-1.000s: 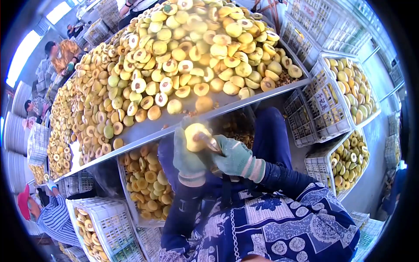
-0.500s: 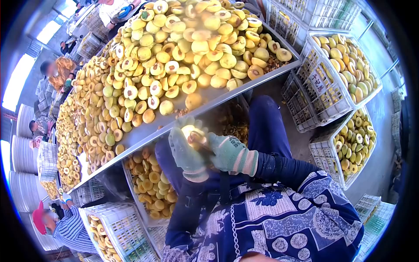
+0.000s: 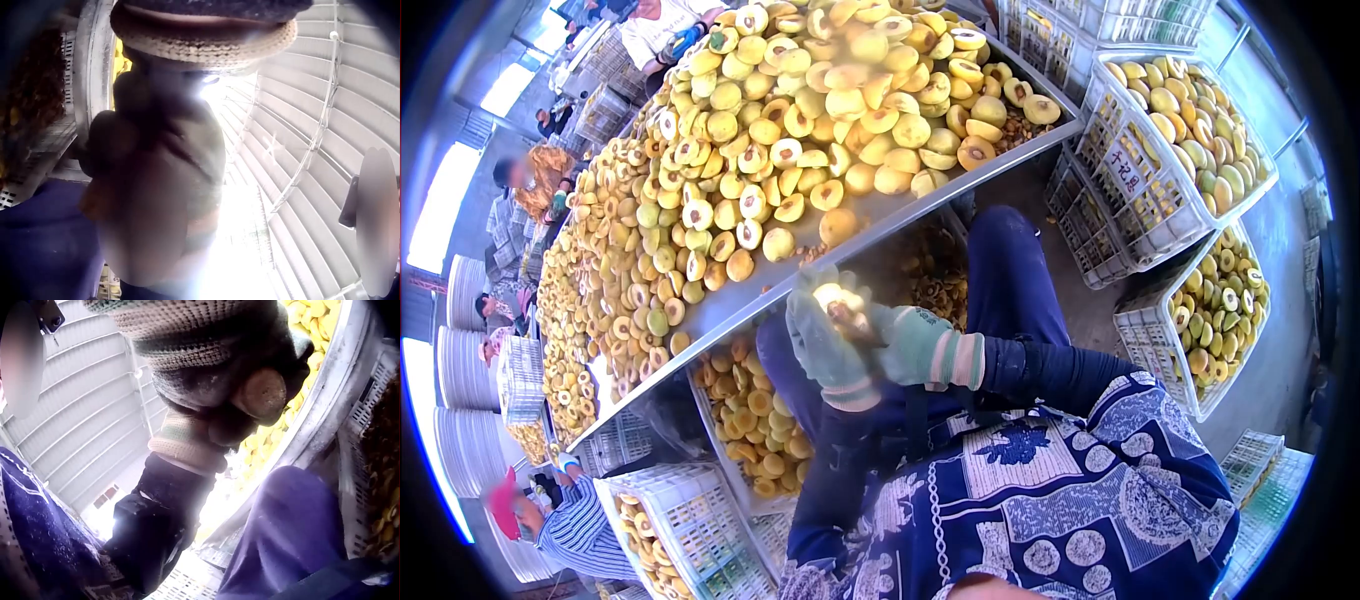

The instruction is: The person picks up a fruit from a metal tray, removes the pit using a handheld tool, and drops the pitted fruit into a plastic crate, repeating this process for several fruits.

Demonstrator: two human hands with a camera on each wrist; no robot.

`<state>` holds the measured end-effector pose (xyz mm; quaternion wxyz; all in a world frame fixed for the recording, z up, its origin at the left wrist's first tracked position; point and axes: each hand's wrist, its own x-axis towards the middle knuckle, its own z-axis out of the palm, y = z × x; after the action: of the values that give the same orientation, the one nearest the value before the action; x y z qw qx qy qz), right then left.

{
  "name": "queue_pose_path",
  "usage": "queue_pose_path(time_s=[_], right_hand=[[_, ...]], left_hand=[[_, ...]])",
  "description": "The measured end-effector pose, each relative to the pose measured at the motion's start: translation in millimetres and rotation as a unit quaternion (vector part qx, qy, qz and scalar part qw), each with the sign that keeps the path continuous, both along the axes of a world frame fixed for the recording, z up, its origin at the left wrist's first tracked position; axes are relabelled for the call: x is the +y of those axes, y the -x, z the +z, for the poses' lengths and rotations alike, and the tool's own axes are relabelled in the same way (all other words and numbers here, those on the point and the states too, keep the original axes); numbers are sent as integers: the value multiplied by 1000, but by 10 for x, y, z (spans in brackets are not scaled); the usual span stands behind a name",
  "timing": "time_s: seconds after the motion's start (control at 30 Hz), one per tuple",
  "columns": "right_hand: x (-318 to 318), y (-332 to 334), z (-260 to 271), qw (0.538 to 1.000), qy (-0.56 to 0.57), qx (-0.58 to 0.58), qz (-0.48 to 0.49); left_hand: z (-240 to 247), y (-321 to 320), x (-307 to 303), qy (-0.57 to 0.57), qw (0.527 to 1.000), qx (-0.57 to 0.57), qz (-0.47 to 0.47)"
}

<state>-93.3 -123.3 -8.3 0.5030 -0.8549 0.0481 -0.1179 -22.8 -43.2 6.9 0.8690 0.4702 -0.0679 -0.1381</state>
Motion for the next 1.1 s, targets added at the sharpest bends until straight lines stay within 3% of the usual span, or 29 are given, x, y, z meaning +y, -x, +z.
queue_pose_path(time_s=[0.03, 0.07, 0.3, 0.37, 0.5, 0.57, 0.6, 0.7, 0.73, 0.77, 0.8, 0.83, 0.9, 0.93, 1.0, 1.03, 1.1], right_hand=[[-80, 44, 475, 978, -152, 141, 21], [-144, 57, 736, 914, -297, 275, 41], [-271, -22, 534, 892, -270, 347, 109], [-328, 16, 550, 831, -367, 390, 150], [-280, 103, 514, 812, -470, 325, 123], [-331, 121, 333, 680, -626, 292, 246], [-311, 129, 238, 680, -627, 290, 246], [-186, 157, -2, 546, -756, 179, 314], [-168, 176, -19, 555, -756, 188, 291], [-150, 176, -79, 523, -771, 158, 326], [-143, 170, -135, 488, -785, 128, 360], [-186, 164, -125, 487, -784, 130, 363], [-313, 138, -47, 646, -691, 204, 254], [-395, 94, -12, 649, -666, 285, 232], [-388, 26, 134, 777, -492, 384, 80], [-405, -27, 17, 822, -402, 399, 63], [-391, -111, -141, 825, -385, 410, 51]], left_hand=[[5, -11, 6, 0, 1000, -1, 0], [8, -31, 14, 8, 1000, -7, -18], [-93, -69, 110, -52, 995, -39, -77], [-66, -28, 77, -37, 997, -25, -70], [-36, -40, 59, -7, 997, -12, -79], [-79, -65, 69, -3, 996, -19, -87], [-112, -72, 86, -1, 995, -24, -96], [-161, -133, 150, -33, 994, -60, -88], [-132, -167, 142, -47, 993, -77, -82], [-26, -206, 136, -110, 988, -103, -34], [-46, -286, 176, -97, 989, -110, 14], [-131, -408, 360, -151, 979, -134, 37], [-220, -650, 910, -267, 935, -223, 77], [-198, -765, 1129, -326, 897, -285, 92], [58, -912, 1301, -431, 889, -126, 95], [-310, -1298, 1758, -590, 764, -255, 57], [-120, -1221, 1430, -609, 746, -260, 71]])
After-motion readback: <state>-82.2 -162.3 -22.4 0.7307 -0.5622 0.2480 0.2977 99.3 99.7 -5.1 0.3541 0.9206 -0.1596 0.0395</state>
